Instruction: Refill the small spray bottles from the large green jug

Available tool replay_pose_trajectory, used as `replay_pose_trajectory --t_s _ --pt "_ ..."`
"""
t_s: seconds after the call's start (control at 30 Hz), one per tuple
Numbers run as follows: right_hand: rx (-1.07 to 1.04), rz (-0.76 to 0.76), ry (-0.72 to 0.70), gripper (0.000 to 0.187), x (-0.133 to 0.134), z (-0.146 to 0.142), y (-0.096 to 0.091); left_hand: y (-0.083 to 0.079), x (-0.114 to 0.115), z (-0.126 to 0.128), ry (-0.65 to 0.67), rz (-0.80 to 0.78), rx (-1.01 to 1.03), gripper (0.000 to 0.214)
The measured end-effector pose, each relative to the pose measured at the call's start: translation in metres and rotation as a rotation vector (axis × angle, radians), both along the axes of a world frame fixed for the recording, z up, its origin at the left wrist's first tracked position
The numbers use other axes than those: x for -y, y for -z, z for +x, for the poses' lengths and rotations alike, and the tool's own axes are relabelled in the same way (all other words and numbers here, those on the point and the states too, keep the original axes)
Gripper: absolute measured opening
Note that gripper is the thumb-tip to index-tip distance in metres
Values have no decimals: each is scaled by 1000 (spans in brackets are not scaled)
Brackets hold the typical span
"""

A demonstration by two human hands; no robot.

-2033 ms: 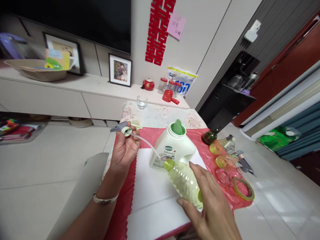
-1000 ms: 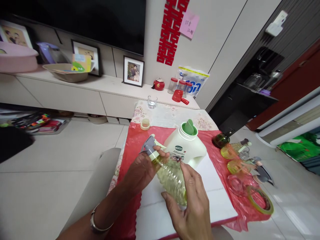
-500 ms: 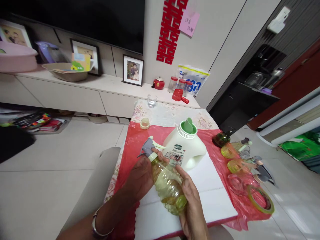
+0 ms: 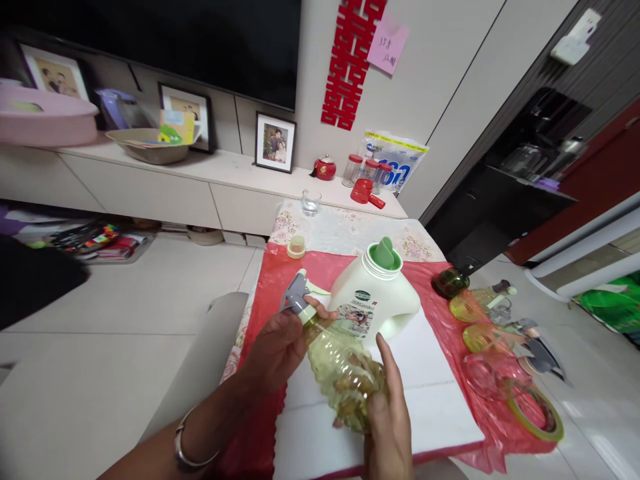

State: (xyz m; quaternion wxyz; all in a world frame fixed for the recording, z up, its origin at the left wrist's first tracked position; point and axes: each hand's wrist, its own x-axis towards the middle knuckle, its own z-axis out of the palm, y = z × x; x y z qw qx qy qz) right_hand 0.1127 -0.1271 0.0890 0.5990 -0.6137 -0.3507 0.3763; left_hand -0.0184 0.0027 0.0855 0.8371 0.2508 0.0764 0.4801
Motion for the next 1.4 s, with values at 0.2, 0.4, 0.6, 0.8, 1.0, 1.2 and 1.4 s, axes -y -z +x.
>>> replay_pose_trajectory --t_s 0.2,0.4,0.6,0.8,1.0,1.2,1.4 --pt "-273 -2 -132 92 -2 -9 -10 -1 0 -2 -66 -85 -10 28" --pt "-10 36 36 81 0 -14 -5 9 3 -1 -50 -129 63 18" --pt "-514 -91 -106 88 -7 -14 -12 7 3 -1 -53 -134 10 24" --pt "213 40 78 74 0 -14 9 9 1 0 -103 -188 45 25" --pt "-357 -85 -84 75 -4 -16 11 5 -2 -15 -46 -89 17 30" --pt "152 -3 51 72 -2 -21 29 1 3 -24 -101 -38 -53 29" --pt "-402 -155 -198 92 -8 -24 33 -2 8 -38 -48 24 -122 35"
